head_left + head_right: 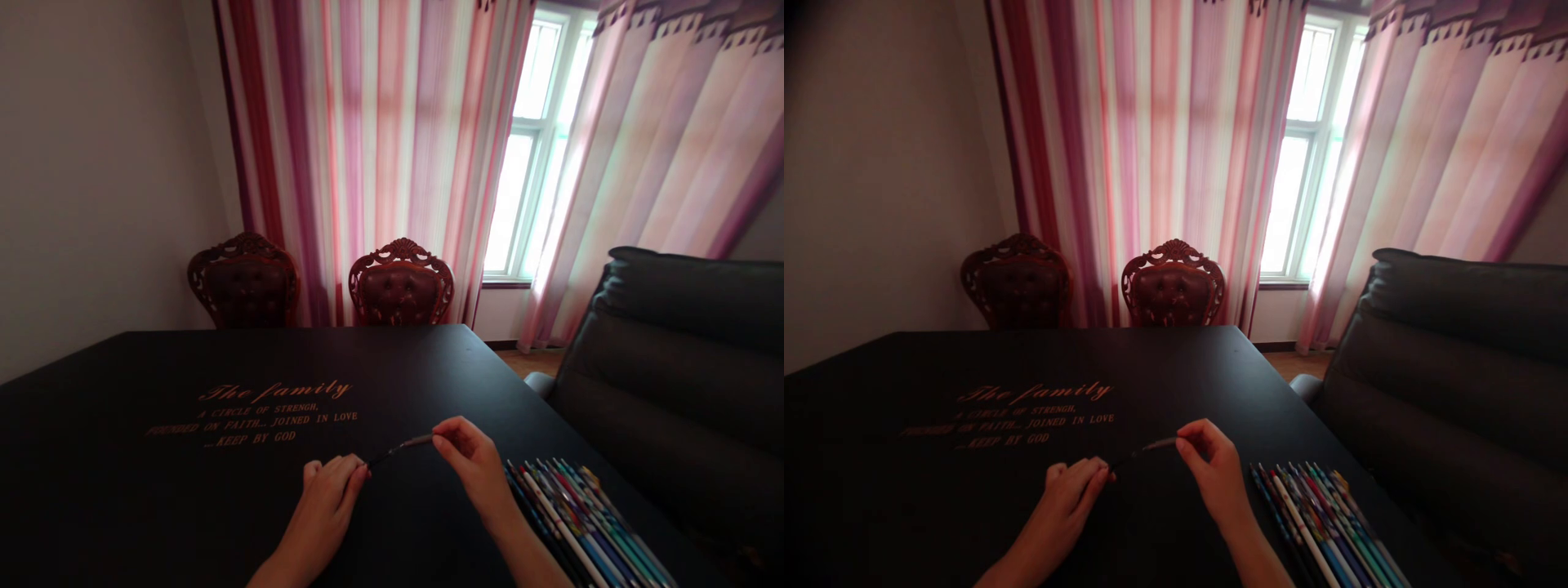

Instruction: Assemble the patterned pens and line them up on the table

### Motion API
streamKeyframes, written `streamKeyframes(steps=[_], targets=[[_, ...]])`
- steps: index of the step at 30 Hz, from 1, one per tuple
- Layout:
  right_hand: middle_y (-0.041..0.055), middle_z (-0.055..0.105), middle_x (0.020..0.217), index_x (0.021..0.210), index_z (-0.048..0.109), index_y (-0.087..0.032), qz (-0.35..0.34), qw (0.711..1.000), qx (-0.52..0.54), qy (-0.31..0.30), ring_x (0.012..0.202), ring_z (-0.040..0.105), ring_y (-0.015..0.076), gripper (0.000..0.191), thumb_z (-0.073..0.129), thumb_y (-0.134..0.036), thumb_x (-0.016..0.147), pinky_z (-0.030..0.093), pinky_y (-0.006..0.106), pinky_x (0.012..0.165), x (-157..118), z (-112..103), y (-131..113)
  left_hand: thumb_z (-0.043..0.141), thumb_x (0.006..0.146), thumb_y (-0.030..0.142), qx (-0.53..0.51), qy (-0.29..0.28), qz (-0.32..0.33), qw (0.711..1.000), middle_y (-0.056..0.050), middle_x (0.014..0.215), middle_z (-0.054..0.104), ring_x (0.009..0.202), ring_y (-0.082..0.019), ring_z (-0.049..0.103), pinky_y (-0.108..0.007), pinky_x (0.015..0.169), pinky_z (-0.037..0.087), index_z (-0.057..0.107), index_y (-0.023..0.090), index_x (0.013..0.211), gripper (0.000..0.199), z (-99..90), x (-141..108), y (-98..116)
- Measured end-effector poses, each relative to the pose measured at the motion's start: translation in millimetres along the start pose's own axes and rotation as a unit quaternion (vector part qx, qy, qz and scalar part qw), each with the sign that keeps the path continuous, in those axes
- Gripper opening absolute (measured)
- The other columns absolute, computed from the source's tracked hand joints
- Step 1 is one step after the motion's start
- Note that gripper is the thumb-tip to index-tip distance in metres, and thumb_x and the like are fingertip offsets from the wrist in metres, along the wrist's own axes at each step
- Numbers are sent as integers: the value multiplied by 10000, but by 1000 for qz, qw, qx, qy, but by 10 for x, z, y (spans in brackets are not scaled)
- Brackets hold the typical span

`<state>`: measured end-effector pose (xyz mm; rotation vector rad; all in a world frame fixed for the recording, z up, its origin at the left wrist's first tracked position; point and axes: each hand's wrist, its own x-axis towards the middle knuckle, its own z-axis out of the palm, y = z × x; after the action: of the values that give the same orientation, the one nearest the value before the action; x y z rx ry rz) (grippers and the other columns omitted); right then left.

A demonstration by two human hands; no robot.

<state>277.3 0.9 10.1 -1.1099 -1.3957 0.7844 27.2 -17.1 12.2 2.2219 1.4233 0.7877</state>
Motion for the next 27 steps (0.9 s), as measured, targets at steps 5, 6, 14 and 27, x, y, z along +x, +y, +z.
streamKeyframes(steps=[5, 6, 14, 27], targets=[[19, 639, 798, 878, 640, -191, -8, 1000, -7, 9, 752, 570, 186, 188, 660, -371, 824, 438, 292, 707, -17, 5, -30, 293, 1004, 426, 15, 0, -2, 1000, 24, 845, 664, 798, -184, 587, -365, 822, 318, 587, 262, 871, 362, 11, -6, -16], [18, 638, 797, 877, 639, -192, -9, 1000, -8, 11, 753, 568, 186, 188, 657, -372, 827, 437, 292, 707, -18, 2, -36, 291, 1005, 426, 17, 1, -2, 1000, 24, 842, 664, 797, -185, 587, -366, 820, 316, 587, 262, 868, 365, 14, -6, -22], [20, 641, 790, 874, 646, -192, -14, 1000, -27, -3, 757, 571, 190, 185, 650, -371, 828, 442, 299, 713, -13, -8, -55, 294, 1006, 425, 23, -6, 4, 1000, 26, 850, 660, 803, -180, 587, -364, 823, 309, 586, 264, 868, 361, 3, -15, -11], [29, 670, 804, 878, 666, -191, -28, 998, -57, -9, 768, 595, 198, 188, 640, -370, 826, 460, 309, 718, -10, -37, -104, 296, 1008, 404, 40, -15, 11, 999, 17, 837, 660, 793, -178, 585, -357, 821, 314, 593, 254, 857, 366, -35, -16, 48]])
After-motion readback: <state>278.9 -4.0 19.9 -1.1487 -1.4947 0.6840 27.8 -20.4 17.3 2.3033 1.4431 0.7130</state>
